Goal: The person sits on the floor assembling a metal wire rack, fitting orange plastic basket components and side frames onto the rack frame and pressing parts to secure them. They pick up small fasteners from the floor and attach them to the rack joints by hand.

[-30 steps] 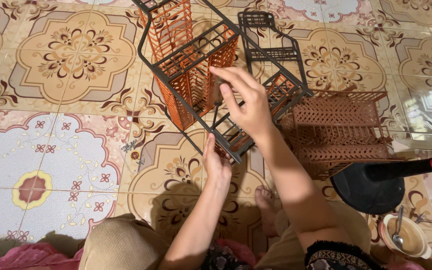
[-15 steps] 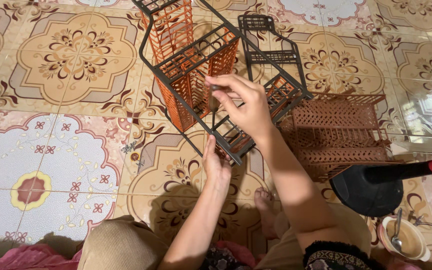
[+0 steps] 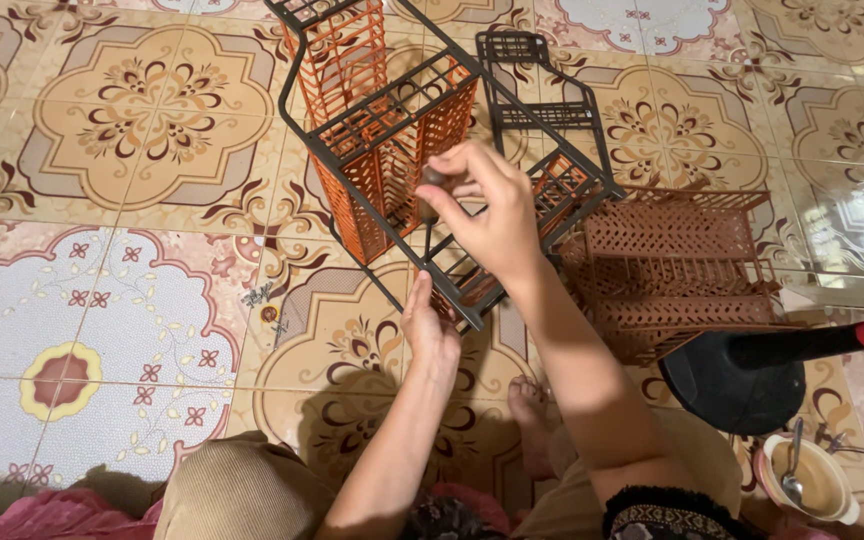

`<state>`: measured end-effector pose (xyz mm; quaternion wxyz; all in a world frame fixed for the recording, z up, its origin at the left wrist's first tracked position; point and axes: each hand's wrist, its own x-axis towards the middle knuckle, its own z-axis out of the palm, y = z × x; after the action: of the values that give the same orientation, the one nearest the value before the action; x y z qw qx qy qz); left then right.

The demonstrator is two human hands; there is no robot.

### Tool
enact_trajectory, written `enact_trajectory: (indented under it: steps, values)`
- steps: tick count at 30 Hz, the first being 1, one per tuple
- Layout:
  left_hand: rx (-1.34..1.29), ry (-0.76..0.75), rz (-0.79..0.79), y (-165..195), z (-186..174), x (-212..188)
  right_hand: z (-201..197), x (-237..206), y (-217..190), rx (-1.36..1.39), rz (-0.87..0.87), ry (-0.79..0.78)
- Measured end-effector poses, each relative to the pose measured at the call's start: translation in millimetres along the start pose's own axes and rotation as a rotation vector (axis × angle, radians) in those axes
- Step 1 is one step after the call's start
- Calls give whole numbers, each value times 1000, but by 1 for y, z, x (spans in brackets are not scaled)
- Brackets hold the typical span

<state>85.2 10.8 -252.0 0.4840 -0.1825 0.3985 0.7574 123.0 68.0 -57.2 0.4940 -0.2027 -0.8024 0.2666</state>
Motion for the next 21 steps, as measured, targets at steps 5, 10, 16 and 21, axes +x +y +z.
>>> enact_trajectory:
  steps: [5,10,16,21]
  values:
    - [24,25,-2,0,1,1,1,6,3,-148,10,15]
    - [-1,8,10,0,0,5,-14,3,0,-92,-104,-115]
    - [-4,21,34,-3,-3,9,-19,2,14,-57,4,-72]
    - [-23,3,52,-4,-2,11,-5,-1,23,-228,114,31]
